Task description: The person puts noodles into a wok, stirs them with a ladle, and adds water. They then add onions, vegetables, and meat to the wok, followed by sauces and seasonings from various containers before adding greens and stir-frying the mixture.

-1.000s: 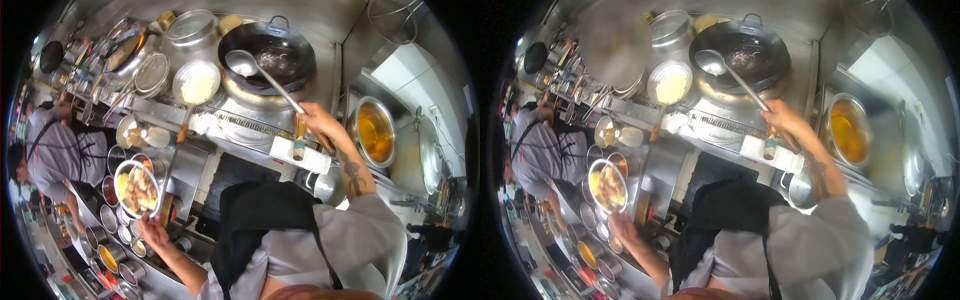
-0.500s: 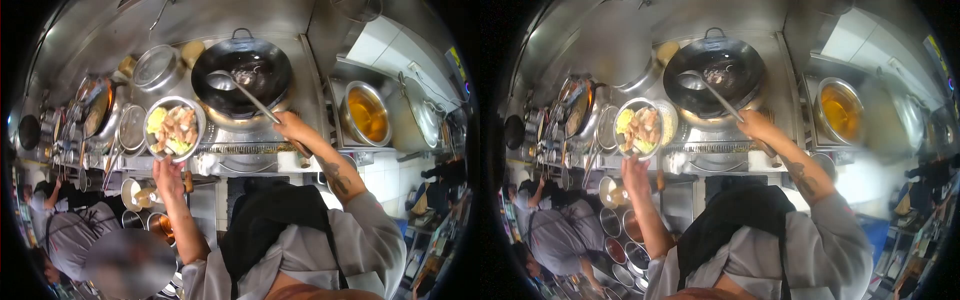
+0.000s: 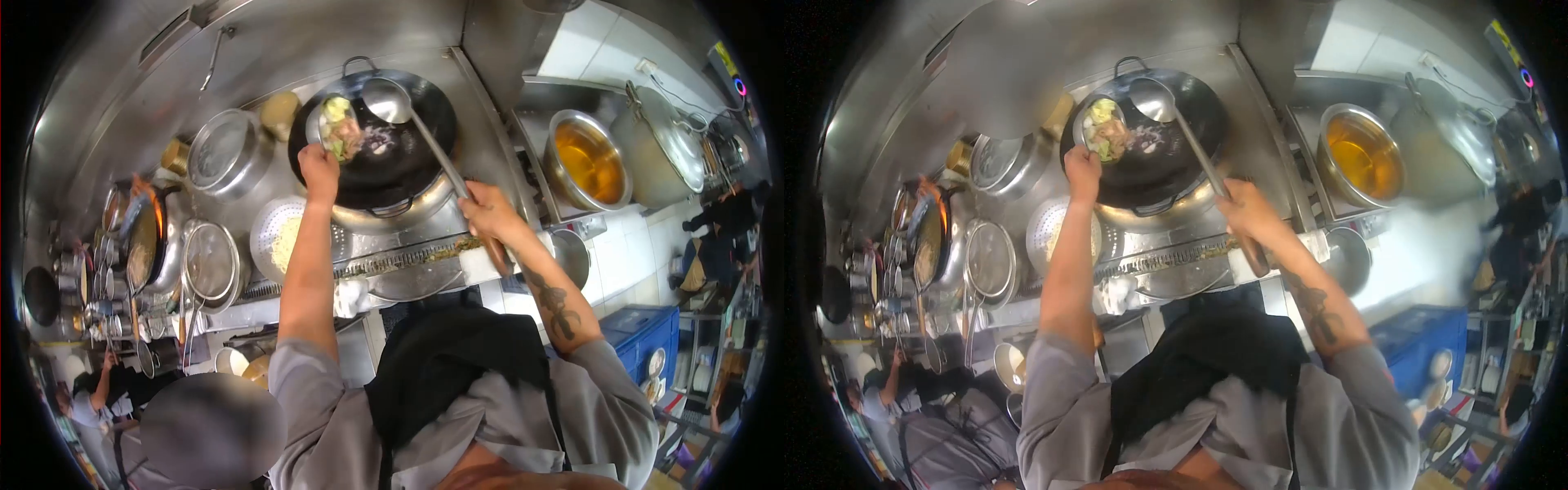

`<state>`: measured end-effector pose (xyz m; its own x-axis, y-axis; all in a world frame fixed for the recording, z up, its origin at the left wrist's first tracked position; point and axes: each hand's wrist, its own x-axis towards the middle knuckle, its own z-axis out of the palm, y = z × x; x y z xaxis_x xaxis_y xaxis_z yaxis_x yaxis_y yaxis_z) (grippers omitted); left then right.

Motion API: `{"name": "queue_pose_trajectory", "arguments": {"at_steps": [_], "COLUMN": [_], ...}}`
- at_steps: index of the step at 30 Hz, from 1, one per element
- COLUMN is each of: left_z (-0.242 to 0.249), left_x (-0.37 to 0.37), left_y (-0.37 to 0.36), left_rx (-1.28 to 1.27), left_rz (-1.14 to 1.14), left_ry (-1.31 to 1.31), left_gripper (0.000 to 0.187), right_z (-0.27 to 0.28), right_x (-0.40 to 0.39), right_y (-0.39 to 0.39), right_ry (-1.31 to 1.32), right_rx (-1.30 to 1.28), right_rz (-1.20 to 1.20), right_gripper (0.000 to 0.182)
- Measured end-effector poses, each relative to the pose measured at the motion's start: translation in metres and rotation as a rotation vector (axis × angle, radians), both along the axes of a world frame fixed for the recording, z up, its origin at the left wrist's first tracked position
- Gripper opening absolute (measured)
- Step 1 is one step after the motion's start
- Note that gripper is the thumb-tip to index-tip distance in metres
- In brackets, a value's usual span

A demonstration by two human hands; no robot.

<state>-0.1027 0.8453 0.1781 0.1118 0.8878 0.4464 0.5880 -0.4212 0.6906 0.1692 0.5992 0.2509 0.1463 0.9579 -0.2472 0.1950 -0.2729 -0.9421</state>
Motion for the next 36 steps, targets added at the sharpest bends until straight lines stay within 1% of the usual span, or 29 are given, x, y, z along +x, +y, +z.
{"name": "queue_pose_trajectory", "arguments": {"at_steps": [2, 3, 6, 7, 10, 11, 14, 15, 16, 17, 19, 20, 22, 23, 25, 26, 28, 30, 31, 32, 34, 35, 36], "left_z": [-0.01, -0.017, -0.019, -0.017, -0.003, 0.004, 0.009, 0.015, 0.014, 0.014, 0.014, 0.004, 0.016, 0.018, 0.022, 0.025, 0.037, 0.054, 0.054, 0.049, 0.021, 0.024, 0.034], "left_x": [0.024, 0.03, 0.038, 0.037, 0.046, 0.05, 0.03, 0.021, 0.02, 0.025, 0.032, 0.03, 0.02, 0.016, 0.011, 0.013, 0.024, 0.029, 0.029, 0.027, 0.017, 0.012, 0.008], "left_y": [0.011, 0.017, 0.035, 0.039, 0.031, 0.024, 0.038, 0.041, 0.034, 0.023, 0.006, 0.011, -0.003, -0.01, -0.028, -0.041, -0.073, -0.117, -0.138, -0.16, -0.173, -0.197, -0.225], "left_rx": [0.195, 0.255, 0.216, 0.181, 0.278, 0.149, 0.327, 0.197, 0.241, 0.288, 0.345, 0.377, 0.287, 0.118, -0.202, -0.234, -0.275, -0.362, -0.35, -0.329, -0.42, -0.443, -0.457], "left_rz": [0.003, -0.006, 0.01, 0.052, -0.033, -0.079, 0.04, 0.086, 0.056, 0.024, -0.029, 0.024, 0.112, 0.109, 0.103, 0.123, 0.157, 0.092, 0.013, -0.06, -0.026, 0.004, 0.034], "left_ry": [0.128, 0.171, 0.2, 0.183, 0.258, 0.299, 0.171, 0.163, 0.155, 0.148, 0.145, 0.136, 0.113, -0.073, -0.459, -0.662, -1.078, -1.233, -1.309, -1.382, -1.446, -1.499, -1.556], "left_gripper": [0.013, 0.016, 0.016, 0.019, 0.013, 0.011, 0.016, 0.016, 0.016, 0.016, 0.015, 0.012, 0.008, 0.008, 0.011, 0.009, 0.008, 0.013, 0.014, 0.014, 0.018, 0.018, 0.018], "right_z": [0.005, 0.01, 0.028, 0.031, 0.039, 0.038, 0.038, 0.04, 0.042, 0.046, 0.052, 0.054, 0.06, 0.061, 0.05, 0.042, 0.03, 0.024, 0.025, 0.027, 0.026, 0.019, 0.024], "right_x": [-0.012, -0.015, -0.017, -0.016, -0.02, -0.016, 0.004, 0.008, 0.009, 0.007, 0.008, 0.011, 0.019, 0.024, 0.034, 0.039, 0.048, 0.053, 0.053, 0.053, 0.049, 0.049, 0.043], "right_y": [0.007, 0.012, 0.023, 0.024, 0.024, 0.024, 0.021, 0.017, 0.014, 0.012, 0.005, 0.002, -0.017, -0.028, -0.047, -0.057, -0.07, -0.077, -0.079, -0.082, -0.088, -0.091, -0.096], "right_ry": [0.133, 0.164, 0.243, 0.319, 0.414, 0.444, 0.545, 0.587, 0.631, 0.609, 0.618, 0.618, 0.664, 0.688, 0.712, 0.728, 0.741, 0.731, 0.678, 0.7, 0.74, 0.717, 0.718], "right_rx": [-0.018, -0.025, -0.071, -0.089, -0.129, -0.137, -0.148, -0.15, -0.155, -0.157, -0.135, -0.124, -0.066, -0.04, 0.045, 0.086, -0.024, -0.118, -0.148, -0.163, -0.206, -0.199, -0.196], "right_rz": [-0.065, -0.049, -0.077, -0.115, -0.174, -0.158, -0.125, -0.127, -0.126, -0.113, -0.065, -0.036, 0.026, 0.063, 0.146, 0.187, 0.202, 0.254, 0.259, 0.286, 0.357, 0.376, 0.418], "right_gripper": [0.016, 0.015, 0.014, 0.014, 0.006, 0.005, 0.01, 0.013, 0.016, 0.005, 0.009, 0.012, 0.028, 0.036, 0.041, 0.043, 0.041, 0.042, 0.041, 0.042, 0.042, 0.044, 0.045]}}
